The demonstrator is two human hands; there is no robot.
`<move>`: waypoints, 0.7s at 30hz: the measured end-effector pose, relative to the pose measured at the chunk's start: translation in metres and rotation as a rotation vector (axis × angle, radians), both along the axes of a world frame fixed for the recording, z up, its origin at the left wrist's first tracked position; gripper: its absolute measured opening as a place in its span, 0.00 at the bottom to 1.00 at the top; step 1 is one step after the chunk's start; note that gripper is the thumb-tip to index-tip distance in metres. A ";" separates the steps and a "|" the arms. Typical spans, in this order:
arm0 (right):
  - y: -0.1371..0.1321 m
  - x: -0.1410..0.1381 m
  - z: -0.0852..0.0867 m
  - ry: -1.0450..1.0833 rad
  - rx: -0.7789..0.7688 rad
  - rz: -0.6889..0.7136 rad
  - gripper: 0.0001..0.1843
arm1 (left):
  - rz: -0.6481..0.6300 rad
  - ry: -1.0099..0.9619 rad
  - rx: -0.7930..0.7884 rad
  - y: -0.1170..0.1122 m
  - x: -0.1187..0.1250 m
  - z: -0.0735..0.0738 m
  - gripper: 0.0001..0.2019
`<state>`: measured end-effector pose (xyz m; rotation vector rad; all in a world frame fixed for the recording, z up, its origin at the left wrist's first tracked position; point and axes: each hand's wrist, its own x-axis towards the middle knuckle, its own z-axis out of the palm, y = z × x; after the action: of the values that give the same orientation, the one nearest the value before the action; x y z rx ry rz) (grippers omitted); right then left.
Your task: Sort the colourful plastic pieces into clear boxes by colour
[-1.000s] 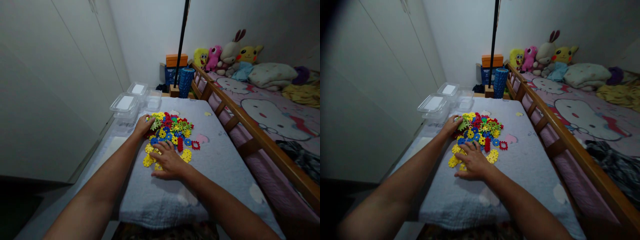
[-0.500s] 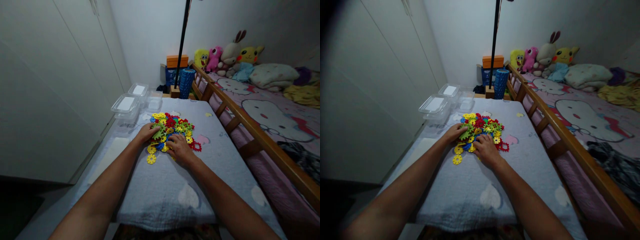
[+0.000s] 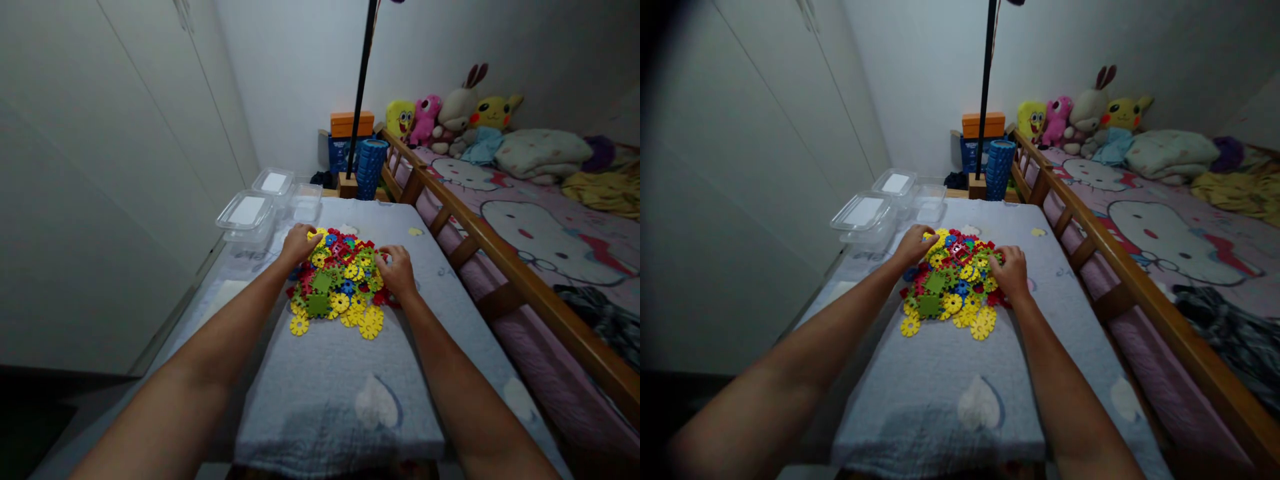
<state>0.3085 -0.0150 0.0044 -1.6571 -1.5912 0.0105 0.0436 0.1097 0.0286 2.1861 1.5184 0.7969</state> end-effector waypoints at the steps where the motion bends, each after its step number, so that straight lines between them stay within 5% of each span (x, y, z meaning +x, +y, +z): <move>1: 0.004 0.005 -0.008 -0.004 -0.021 -0.073 0.15 | 0.010 0.028 -0.023 0.008 0.004 -0.001 0.20; 4: 0.009 0.012 -0.030 -0.015 -0.126 -0.161 0.27 | 0.072 0.094 -0.121 0.025 0.014 -0.005 0.31; 8: 0.006 0.012 -0.041 -0.044 -0.224 -0.105 0.32 | 0.094 0.154 -0.237 0.029 0.025 -0.012 0.38; 15: 0.006 0.009 -0.036 -0.073 -0.305 -0.030 0.33 | -0.222 -0.038 -0.320 0.018 0.034 -0.014 0.30; 21: 0.004 0.009 -0.036 -0.047 -0.280 0.062 0.36 | -0.417 -0.235 -0.385 0.000 0.038 -0.015 0.36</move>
<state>0.3175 -0.0112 -0.0316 -1.8299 -1.7380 0.2375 0.0819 0.1098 0.0135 1.9408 0.9597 0.5451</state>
